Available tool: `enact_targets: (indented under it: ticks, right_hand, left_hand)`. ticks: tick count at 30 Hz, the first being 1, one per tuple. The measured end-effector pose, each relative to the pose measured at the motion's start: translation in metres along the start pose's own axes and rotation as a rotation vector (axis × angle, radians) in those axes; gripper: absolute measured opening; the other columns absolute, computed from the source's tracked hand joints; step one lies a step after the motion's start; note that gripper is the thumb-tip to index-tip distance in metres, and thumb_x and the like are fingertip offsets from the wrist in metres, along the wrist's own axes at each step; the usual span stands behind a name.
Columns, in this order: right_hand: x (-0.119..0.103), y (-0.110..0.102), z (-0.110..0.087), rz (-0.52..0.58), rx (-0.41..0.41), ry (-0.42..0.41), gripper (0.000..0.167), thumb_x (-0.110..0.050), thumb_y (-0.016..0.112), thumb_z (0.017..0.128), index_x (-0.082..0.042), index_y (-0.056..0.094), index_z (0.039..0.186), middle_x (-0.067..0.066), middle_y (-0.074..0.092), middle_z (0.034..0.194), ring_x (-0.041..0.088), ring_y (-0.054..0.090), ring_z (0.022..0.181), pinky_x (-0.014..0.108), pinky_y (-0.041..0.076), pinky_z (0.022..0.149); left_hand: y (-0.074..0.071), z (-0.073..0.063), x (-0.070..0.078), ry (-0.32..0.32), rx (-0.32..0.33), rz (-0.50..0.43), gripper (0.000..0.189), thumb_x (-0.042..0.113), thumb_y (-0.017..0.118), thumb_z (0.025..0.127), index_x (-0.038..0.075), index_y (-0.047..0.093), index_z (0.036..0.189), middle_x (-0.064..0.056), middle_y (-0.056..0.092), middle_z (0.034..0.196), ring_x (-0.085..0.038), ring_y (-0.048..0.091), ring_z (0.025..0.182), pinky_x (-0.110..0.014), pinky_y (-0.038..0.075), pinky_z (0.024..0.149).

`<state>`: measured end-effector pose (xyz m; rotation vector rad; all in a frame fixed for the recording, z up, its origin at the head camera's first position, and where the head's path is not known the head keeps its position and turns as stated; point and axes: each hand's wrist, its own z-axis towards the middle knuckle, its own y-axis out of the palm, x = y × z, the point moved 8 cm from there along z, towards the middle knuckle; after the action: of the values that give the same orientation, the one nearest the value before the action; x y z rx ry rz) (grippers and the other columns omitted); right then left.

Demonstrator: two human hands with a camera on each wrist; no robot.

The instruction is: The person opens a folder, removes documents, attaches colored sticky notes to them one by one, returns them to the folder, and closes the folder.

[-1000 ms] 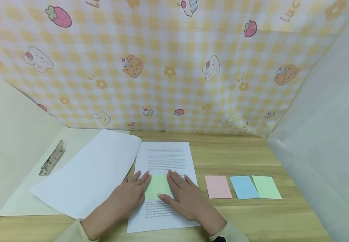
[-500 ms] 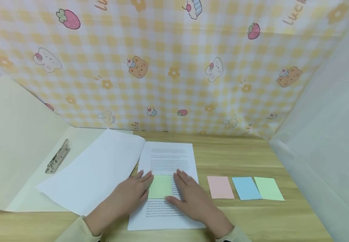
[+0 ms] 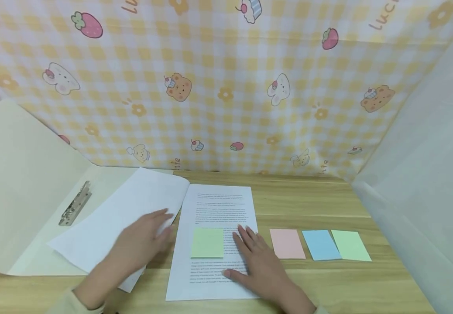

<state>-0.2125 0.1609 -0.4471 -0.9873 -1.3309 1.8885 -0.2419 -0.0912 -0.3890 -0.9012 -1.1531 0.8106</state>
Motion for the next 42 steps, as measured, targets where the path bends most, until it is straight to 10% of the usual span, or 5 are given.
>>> enact_targets:
  ticks: [4, 15, 27, 37, 42]
  right_hand:
    - [-0.002, 0.001, -0.003, -0.031, 0.079, -0.043, 0.081, -0.064, 0.059, 0.093, -0.008, 0.047, 0.151, 0.011, 0.042, 0.161, 0.033, 0.039, 0.149, 0.013, -0.007, 0.124]
    - [-0.002, 0.007, -0.004, -0.078, 0.087, -0.045, 0.085, -0.067, 0.057, 0.092, -0.008, 0.044, 0.153, 0.01, 0.038, 0.163, 0.03, 0.036, 0.152, 0.017, -0.007, 0.126]
    - [0.002, 0.008, -0.004, -0.083, 0.082, -0.029, 0.085, -0.068, 0.056, 0.092, -0.01, 0.044, 0.153, 0.008, 0.037, 0.164, 0.028, 0.035, 0.153, 0.017, -0.007, 0.126]
    - [0.004, 0.009, -0.005, -0.062, 0.06, -0.008, 0.086, -0.069, 0.055, 0.092, -0.012, 0.042, 0.155, 0.006, 0.035, 0.165, 0.027, 0.032, 0.154, 0.016, -0.009, 0.125]
    - [0.003, 0.007, -0.005, -0.073, 0.08, -0.018, 0.086, -0.069, 0.056, 0.092, -0.011, 0.043, 0.154, 0.007, 0.037, 0.164, 0.028, 0.035, 0.153, 0.017, -0.006, 0.126]
  left_hand:
    - [-0.022, -0.009, -0.044, -0.095, 0.049, 0.034, 0.042, 0.029, 0.059, 0.101, 0.004, 0.062, 0.135, -0.023, 0.055, 0.146, -0.048, 0.055, 0.13, -0.064, 0.046, 0.104]
    - [-0.048, -0.047, -0.153, -0.391, -0.027, 0.207, 0.097, 0.068, 0.049, 0.095, -0.019, 0.04, 0.136, -0.047, 0.041, 0.133, -0.065, 0.046, 0.112, -0.071, 0.043, 0.087]
    - [-0.036, -0.055, -0.188, -0.521, -0.184, 0.081, 0.118, 0.083, 0.045, 0.087, -0.021, 0.029, 0.14, -0.047, 0.036, 0.118, -0.057, 0.054, 0.089, -0.055, 0.048, 0.063]
    - [-0.039, -0.043, -0.194, -0.371, -0.127, -0.063, 0.051, 0.023, 0.059, 0.099, -0.016, 0.048, 0.13, -0.044, 0.059, 0.118, -0.054, 0.062, 0.1, -0.058, 0.052, 0.08]
    - [-0.045, -0.04, -0.195, -0.344, -0.103, -0.142, 0.049, 0.024, 0.06, 0.099, -0.015, 0.057, 0.129, -0.034, 0.071, 0.11, -0.045, 0.069, 0.096, -0.053, 0.054, 0.081]
